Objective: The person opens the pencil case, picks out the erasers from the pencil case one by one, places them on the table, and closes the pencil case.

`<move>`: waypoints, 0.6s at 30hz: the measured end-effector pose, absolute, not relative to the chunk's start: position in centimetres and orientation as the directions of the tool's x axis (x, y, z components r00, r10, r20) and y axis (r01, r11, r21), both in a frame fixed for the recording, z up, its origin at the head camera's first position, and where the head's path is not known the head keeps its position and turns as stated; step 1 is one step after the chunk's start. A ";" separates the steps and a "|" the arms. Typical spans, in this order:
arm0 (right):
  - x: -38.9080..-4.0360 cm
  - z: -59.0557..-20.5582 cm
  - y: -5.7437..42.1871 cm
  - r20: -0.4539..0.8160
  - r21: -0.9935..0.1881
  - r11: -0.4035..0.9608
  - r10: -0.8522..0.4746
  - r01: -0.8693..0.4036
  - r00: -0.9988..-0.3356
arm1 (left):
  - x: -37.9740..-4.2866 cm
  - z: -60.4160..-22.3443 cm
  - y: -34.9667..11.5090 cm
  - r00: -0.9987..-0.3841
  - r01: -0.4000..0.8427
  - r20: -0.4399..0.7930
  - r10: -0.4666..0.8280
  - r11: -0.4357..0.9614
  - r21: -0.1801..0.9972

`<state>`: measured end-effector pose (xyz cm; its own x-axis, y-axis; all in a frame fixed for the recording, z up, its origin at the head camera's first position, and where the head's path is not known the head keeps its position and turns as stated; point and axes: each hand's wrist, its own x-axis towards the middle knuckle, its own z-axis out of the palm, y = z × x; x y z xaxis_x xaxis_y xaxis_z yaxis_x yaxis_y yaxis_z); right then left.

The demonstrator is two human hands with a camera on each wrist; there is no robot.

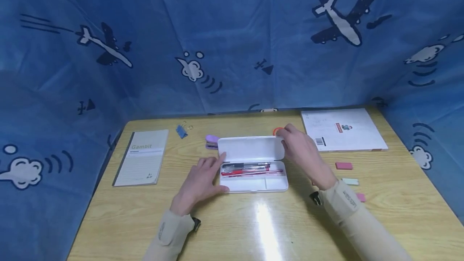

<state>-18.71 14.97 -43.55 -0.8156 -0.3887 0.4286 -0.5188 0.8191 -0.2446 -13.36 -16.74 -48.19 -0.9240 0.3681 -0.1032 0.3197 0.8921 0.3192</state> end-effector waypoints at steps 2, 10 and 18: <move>-18.3 -43.6 15.1 0.458 -0.247 0.811 -0.384 -0.530 -0.802 | -13.0 -48.0 -16.9 -0.920 0.346 -0.074 0.384 0.887 0.305; -15.9 -44.3 15.9 0.516 -0.190 0.763 -0.457 -0.617 -0.724 | -13.1 -46.4 -18.4 -0.946 0.324 0.165 0.279 0.837 0.441; -12.8 -45.1 16.8 0.539 -0.105 0.718 -0.541 -0.688 -0.646 | -13.8 -46.4 -18.3 -0.977 0.181 0.029 0.210 0.749 0.637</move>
